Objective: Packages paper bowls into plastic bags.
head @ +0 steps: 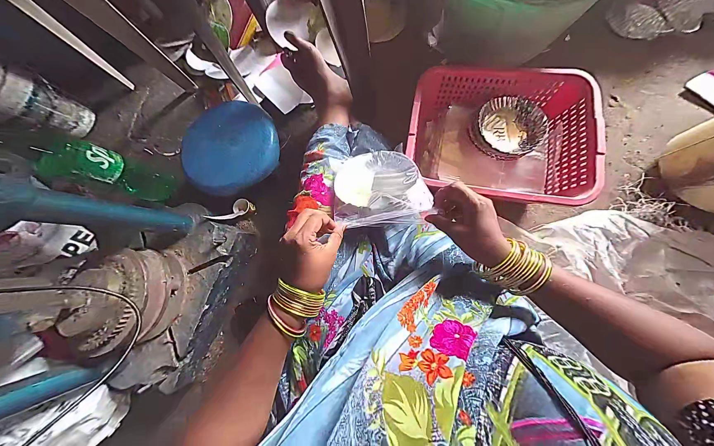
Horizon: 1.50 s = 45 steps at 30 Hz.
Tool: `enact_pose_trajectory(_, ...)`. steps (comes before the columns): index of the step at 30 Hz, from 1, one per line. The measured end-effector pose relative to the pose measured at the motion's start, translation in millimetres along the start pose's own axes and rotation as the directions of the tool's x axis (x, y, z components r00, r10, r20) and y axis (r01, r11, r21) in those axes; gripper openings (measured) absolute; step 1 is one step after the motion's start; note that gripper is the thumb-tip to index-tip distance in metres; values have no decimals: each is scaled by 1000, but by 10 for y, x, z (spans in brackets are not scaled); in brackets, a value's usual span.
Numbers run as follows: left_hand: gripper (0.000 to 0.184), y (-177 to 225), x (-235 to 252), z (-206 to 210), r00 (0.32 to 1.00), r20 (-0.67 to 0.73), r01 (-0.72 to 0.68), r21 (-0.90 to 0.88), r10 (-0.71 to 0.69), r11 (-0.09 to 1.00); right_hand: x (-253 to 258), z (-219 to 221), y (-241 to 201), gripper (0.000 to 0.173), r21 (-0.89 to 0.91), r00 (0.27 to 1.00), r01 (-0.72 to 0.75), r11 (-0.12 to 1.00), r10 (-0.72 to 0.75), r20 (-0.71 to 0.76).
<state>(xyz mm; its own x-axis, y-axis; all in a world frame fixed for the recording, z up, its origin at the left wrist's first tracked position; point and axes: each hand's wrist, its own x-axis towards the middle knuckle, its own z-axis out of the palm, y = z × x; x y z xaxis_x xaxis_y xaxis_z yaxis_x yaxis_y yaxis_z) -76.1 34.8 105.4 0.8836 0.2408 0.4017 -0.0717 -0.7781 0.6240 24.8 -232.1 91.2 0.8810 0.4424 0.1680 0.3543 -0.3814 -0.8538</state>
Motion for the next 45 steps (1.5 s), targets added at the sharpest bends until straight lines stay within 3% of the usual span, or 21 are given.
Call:
enact_pose_trajectory(3, 11, 22, -80, 39, 998, -53, 25, 61, -22, 998, -92, 46, -13, 34, 75, 966, -254, 964, 249, 67)
enact_pose_trajectory(6, 10, 44, -136, 92, 991, -106, 86, 80, -77, 993, -131, 52, -2, 13, 192, 927, -372, 908, 355, 118)
enact_pose_trajectory(9, 12, 49, -195, 139, 987, -127, 114, 107, -100, 988, -176, 67, -5, 14, 228, 946, -320, 920, 296, 133)
enact_pose_trajectory(12, 14, 15, -247, 176, 981, -131, 160, 128, -143, 979, -258, 96, -3, 9, 178, 982, -177, 968, 162, 98)
enact_pose_trajectory(15, 15, 26, -269, 217, 927, -41, 362, -152, -372, 920, -319, 193, 33, 7, 212, 999, -54, 976, 53, 13)
enact_pose_trajectory(17, 10, 98, -217, 245, 820, 62, 537, -429, -569, 726, -342, 261, 30, 8, 291, 997, -50, 956, 66, -46)
enact_pose_trajectory(19, 11, 150, -164, 279, 754, 54, 570, -550, -655, 610, -343, 294, 4, 9, 343, 992, -65, 937, 99, -82)
enact_pose_trajectory(24, 28, 62, -176, 329, 781, -61, 524, -479, -622, 705, -331, 266, 11, 12, 270, 981, -78, 960, 122, -150)
enact_pose_trajectory(27, 23, 33, -245, 319, 864, -105, 460, -234, -492, 857, -338, 250, 68, 14, 168, 976, -35, 985, 69, -204)
enact_pose_trajectory(29, 17, 25, -289, 310, 890, -108, 423, -163, -443, 891, -348, 241, 82, 13, 185, 972, -40, 982, 81, -221)
enact_pose_trajectory(31, 13, 29, -293, 302, 853, -60, 476, -318, -519, 820, -354, 263, 92, 10, 261, 968, -50, 964, 111, -224)
enact_pose_trajectory(33, 9, 96, -257, 293, 764, 19, 539, -569, -645, 621, -366, 287, 58, 9, 332, 968, -62, 941, 138, -210)
enact_pose_trajectory(35, 15, 156, -228, 295, 714, 41, 510, -715, -699, 479, -363, 294, 45, 9, 400, 970, -45, 915, 136, -203)
enact_pose_trajectory(39, 20, 88, -274, 273, 773, 41, 444, -749, -633, 492, -305, 232, 103, 9, 443, 978, 49, 895, 47, -202)
enact_pose_trajectory(41, 25, 15, -306, 264, 823, 39, 417, -719, -567, 556, -279, 176, 98, 11, 325, 983, 103, 940, -46, -177)
enact_pose_trajectory(43, 27, -70, -333, 248, 897, 5, 326, -685, -442, 652, -251, 118, 114, 17, 97, 968, 222, 970, -208, -142)
enact_pose_trajectory(45, 33, -122, -330, 205, 948, -35, 227, -618, -315, 752, -218, 62, 129, 19, -95, 924, 366, 926, -374, -80)
